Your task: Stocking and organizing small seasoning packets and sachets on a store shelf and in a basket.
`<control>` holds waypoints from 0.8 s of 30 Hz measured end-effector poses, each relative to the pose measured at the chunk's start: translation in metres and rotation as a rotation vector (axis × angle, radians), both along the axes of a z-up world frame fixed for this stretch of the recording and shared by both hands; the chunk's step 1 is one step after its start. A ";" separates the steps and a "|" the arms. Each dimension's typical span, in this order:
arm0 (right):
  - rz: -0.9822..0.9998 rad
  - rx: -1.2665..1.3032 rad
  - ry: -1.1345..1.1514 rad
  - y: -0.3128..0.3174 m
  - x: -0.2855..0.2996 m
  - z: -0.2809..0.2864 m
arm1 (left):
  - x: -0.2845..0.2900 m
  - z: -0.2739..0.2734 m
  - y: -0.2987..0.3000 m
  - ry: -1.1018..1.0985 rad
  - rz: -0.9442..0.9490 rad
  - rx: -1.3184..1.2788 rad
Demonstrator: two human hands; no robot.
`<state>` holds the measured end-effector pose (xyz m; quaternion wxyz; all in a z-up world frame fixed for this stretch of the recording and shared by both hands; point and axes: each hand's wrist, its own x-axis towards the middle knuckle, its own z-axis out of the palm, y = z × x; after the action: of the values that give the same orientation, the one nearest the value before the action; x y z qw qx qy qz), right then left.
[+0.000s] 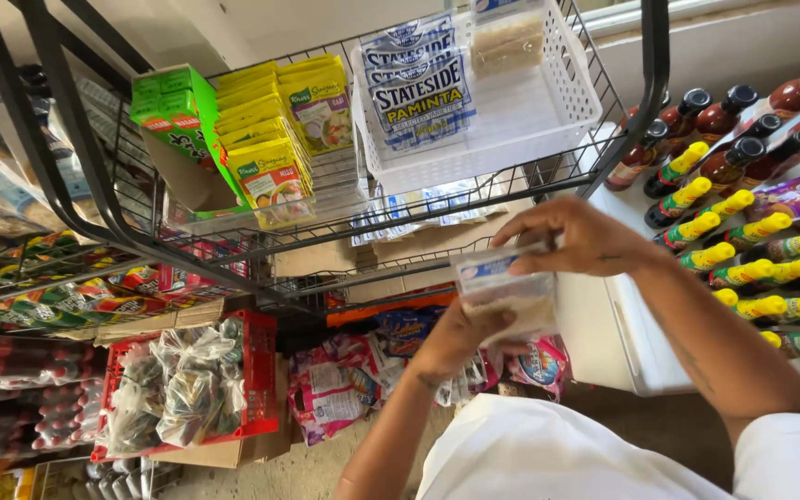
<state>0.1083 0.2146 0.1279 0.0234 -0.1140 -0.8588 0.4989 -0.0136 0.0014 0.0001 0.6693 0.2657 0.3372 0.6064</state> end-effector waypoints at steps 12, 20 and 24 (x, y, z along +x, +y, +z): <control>-0.131 0.822 0.375 0.099 -0.032 0.189 | -0.115 0.151 0.189 0.575 0.191 0.297; -0.266 0.882 0.097 0.180 -0.105 0.131 | -0.171 0.094 0.242 0.874 0.459 0.144; -0.360 0.938 -0.004 0.187 -0.122 0.115 | -0.159 0.111 0.225 1.304 0.807 0.163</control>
<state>-0.0139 0.4018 0.2429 0.1563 -0.2383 -0.9574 0.0470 -0.1723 0.2265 0.1116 0.0405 0.4741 0.6884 0.5474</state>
